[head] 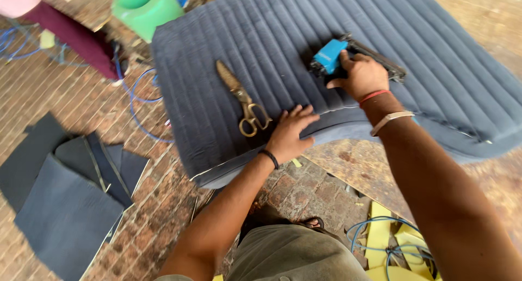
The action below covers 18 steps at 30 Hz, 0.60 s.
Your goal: The person staples a quilted grey fabric-covered foam cushion onto a curved wooden furniture frame using a pneumatic nail gun, pressing the cushion flat with one hand while driving staples along the edge. They periodically reposition the cushion, tuck and pull the fabric edge over the frame by hand, and trim excess material with scissors.
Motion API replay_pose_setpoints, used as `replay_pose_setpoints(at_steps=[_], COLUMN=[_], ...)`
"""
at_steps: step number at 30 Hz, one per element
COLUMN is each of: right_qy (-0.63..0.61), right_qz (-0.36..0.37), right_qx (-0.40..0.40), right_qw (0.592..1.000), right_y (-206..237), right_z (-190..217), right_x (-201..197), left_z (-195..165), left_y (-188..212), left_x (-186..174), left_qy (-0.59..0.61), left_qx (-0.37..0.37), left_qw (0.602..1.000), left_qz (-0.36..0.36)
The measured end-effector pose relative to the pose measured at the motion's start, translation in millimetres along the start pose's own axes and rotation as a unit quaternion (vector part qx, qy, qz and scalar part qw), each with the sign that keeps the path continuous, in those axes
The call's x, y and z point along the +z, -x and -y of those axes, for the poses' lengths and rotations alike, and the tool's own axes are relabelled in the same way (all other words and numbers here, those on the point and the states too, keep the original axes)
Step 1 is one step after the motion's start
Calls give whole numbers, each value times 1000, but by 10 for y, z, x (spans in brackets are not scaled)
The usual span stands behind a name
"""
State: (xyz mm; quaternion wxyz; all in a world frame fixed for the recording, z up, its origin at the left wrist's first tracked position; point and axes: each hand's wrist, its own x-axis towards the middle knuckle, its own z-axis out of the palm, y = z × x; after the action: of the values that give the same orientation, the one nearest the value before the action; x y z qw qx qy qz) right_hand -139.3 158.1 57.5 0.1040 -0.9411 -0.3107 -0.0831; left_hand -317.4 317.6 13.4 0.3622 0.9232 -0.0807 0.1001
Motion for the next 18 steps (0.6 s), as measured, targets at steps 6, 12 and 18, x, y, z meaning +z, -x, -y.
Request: replay_pose_setpoints(at_steps=[6, 12, 18], right_qy=[26, -332, -288], right_qz=[-197, -121, -153], right_qx=[-54, 56, 117], right_qw=[978, 934, 938], right_y=[164, 1234, 1198], right_z=[256, 1004, 1142], right_x=[159, 779, 1124], left_z=[107, 160, 240], left_y=[933, 1376, 1303], left_x=[-344, -674, -737], left_qy=[40, 97, 84], left_qx=[-46, -138, -88], left_qw=[997, 978, 984], left_qz=[-46, -125, -127])
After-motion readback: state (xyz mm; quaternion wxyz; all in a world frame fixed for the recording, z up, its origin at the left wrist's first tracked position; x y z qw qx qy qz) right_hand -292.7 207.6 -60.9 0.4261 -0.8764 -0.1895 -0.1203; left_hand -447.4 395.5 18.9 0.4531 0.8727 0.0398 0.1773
